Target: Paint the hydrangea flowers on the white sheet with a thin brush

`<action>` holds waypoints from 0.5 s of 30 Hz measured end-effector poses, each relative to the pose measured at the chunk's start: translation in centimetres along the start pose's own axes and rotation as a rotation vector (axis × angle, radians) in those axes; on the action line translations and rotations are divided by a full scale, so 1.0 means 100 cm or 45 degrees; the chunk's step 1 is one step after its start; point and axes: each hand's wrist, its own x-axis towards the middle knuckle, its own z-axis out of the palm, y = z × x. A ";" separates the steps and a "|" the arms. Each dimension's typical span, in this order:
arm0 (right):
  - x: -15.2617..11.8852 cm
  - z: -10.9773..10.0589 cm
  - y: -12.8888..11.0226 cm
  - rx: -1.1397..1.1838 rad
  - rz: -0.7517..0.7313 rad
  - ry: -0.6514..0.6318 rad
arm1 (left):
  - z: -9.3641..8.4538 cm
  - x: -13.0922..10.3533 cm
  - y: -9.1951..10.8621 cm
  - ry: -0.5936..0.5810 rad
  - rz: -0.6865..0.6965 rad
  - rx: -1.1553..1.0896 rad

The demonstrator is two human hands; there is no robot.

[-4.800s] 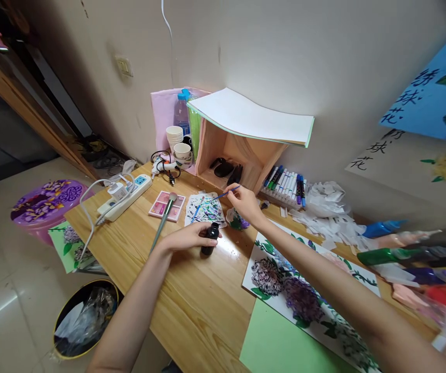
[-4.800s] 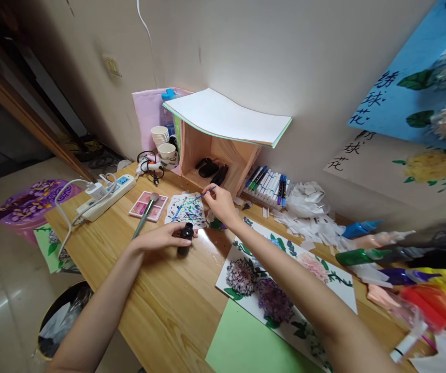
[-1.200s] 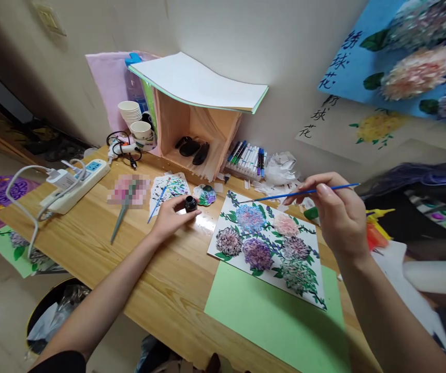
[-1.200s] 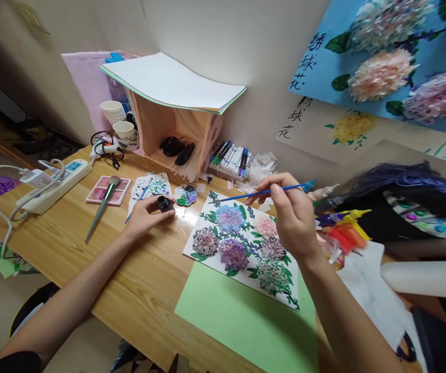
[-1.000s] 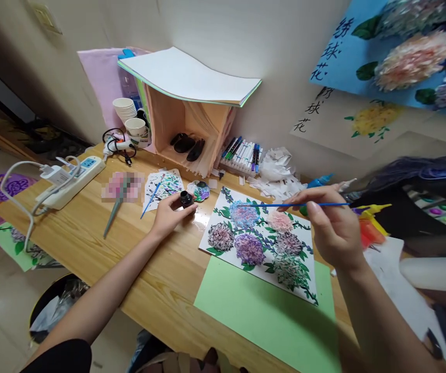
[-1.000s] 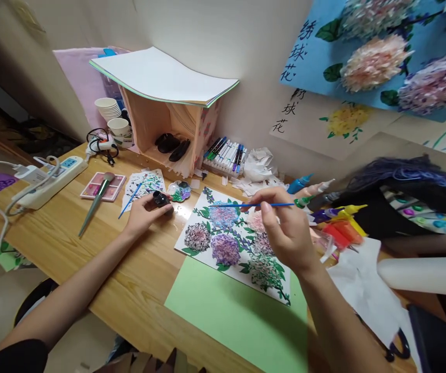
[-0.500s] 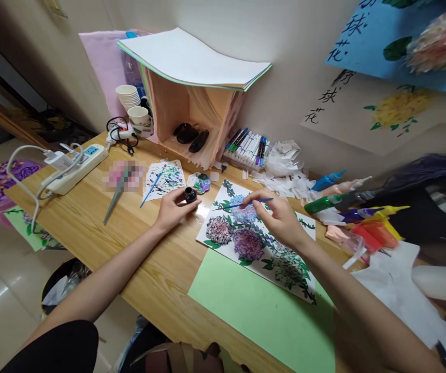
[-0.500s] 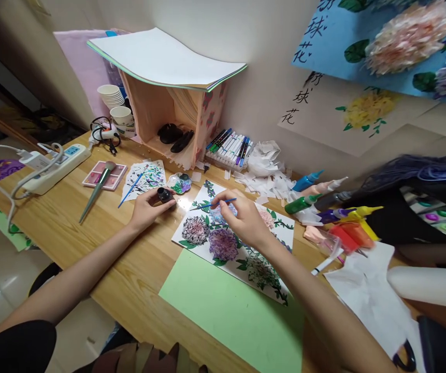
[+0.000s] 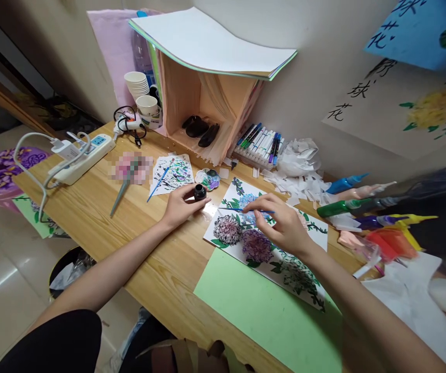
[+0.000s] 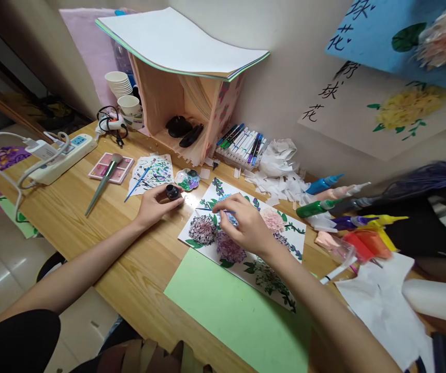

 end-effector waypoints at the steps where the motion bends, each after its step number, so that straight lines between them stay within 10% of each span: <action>1: 0.000 0.001 0.000 -0.007 0.002 -0.006 | 0.000 0.000 0.000 -0.001 -0.003 -0.004; 15: 0.001 0.000 0.003 0.030 0.067 0.006 | 0.000 0.000 0.002 0.004 -0.014 -0.011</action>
